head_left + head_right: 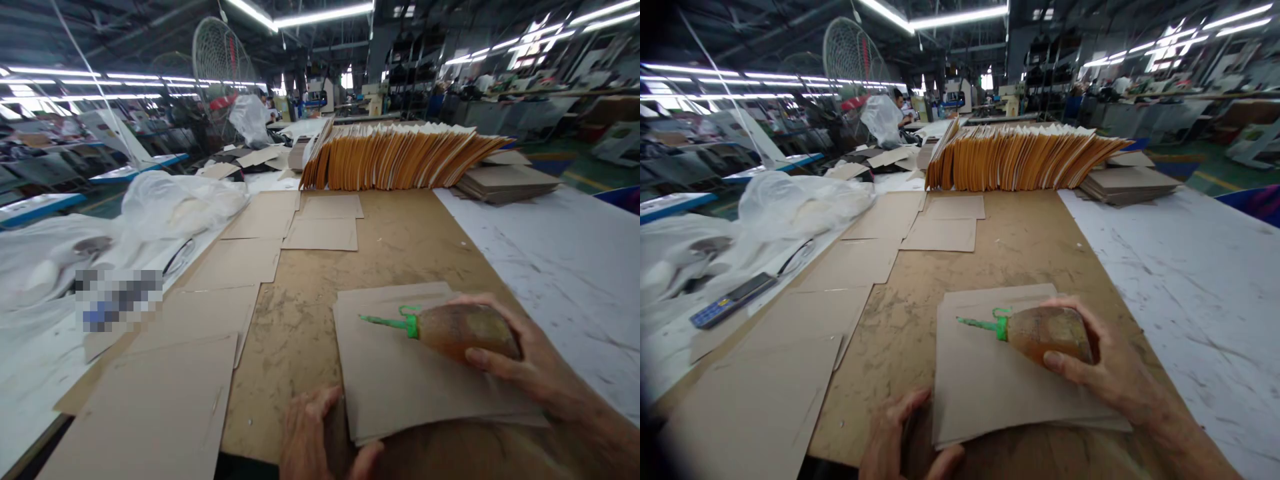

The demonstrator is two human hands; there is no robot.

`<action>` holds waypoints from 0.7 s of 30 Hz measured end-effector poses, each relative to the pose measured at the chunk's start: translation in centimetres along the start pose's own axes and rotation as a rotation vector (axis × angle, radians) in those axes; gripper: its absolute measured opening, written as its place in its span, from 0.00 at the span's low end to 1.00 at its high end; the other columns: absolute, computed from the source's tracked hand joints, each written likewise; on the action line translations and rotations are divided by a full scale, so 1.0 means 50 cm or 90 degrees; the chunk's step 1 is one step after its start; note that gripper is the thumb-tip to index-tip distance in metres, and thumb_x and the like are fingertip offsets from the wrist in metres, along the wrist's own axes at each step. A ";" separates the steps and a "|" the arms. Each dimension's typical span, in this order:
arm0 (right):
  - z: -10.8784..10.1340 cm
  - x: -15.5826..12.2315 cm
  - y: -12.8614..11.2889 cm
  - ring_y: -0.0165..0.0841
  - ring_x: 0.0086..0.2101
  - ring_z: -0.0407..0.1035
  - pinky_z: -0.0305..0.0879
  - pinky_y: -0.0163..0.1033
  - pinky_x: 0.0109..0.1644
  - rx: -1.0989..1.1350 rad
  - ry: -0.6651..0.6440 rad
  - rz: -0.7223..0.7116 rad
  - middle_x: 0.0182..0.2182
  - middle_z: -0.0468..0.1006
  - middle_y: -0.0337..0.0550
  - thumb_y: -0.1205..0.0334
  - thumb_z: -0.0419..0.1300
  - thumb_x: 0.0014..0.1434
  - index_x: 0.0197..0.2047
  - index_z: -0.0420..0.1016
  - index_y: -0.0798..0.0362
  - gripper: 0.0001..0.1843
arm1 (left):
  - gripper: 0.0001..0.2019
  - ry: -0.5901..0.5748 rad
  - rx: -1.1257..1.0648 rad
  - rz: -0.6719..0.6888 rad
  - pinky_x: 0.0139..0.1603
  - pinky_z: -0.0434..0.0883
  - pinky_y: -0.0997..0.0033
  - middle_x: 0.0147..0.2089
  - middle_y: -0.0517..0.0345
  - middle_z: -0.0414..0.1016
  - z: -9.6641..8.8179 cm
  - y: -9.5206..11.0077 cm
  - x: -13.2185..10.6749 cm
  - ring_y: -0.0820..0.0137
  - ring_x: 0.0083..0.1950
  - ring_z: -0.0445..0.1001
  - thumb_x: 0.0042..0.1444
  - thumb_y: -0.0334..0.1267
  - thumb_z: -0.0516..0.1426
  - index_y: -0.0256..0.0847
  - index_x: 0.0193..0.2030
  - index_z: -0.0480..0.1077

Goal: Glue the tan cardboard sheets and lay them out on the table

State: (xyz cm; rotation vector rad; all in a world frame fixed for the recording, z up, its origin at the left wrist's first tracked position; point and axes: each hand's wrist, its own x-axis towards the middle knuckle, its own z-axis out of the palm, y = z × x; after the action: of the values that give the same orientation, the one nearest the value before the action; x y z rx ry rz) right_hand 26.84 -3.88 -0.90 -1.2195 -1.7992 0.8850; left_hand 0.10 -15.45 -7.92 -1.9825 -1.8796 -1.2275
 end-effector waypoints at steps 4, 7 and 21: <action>0.002 0.012 0.006 0.36 0.40 0.70 0.70 0.32 0.39 -0.063 -0.081 -0.075 0.43 0.73 0.36 0.47 0.64 0.53 0.49 0.68 0.41 0.21 | 0.23 -0.039 -0.018 -0.011 0.40 0.71 0.64 0.40 0.51 0.73 0.001 0.004 -0.004 0.64 0.41 0.73 0.57 0.58 0.51 0.41 0.47 0.65; -0.001 0.018 0.011 0.38 0.43 0.69 0.70 0.33 0.37 -0.043 -0.133 -0.100 0.44 0.72 0.37 0.47 0.64 0.54 0.50 0.66 0.40 0.22 | 0.23 -0.040 -0.018 -0.012 0.40 0.71 0.63 0.40 0.52 0.73 0.001 0.005 -0.004 0.64 0.42 0.73 0.57 0.57 0.51 0.41 0.48 0.64; -0.012 0.028 0.000 0.39 0.47 0.67 0.68 0.37 0.43 -0.035 -0.313 -0.076 0.46 0.72 0.38 0.49 0.66 0.52 0.51 0.64 0.42 0.25 | 0.22 -0.103 -0.035 0.017 0.36 0.74 0.67 0.39 0.55 0.74 -0.012 -0.007 0.009 0.66 0.39 0.74 0.54 0.53 0.57 0.42 0.49 0.64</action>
State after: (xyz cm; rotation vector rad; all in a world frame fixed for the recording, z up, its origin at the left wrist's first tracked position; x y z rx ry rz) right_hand 27.04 -2.48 -0.30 -0.9675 -2.2680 1.1430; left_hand -0.54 -15.41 -7.38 -2.1901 -1.9024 -1.1556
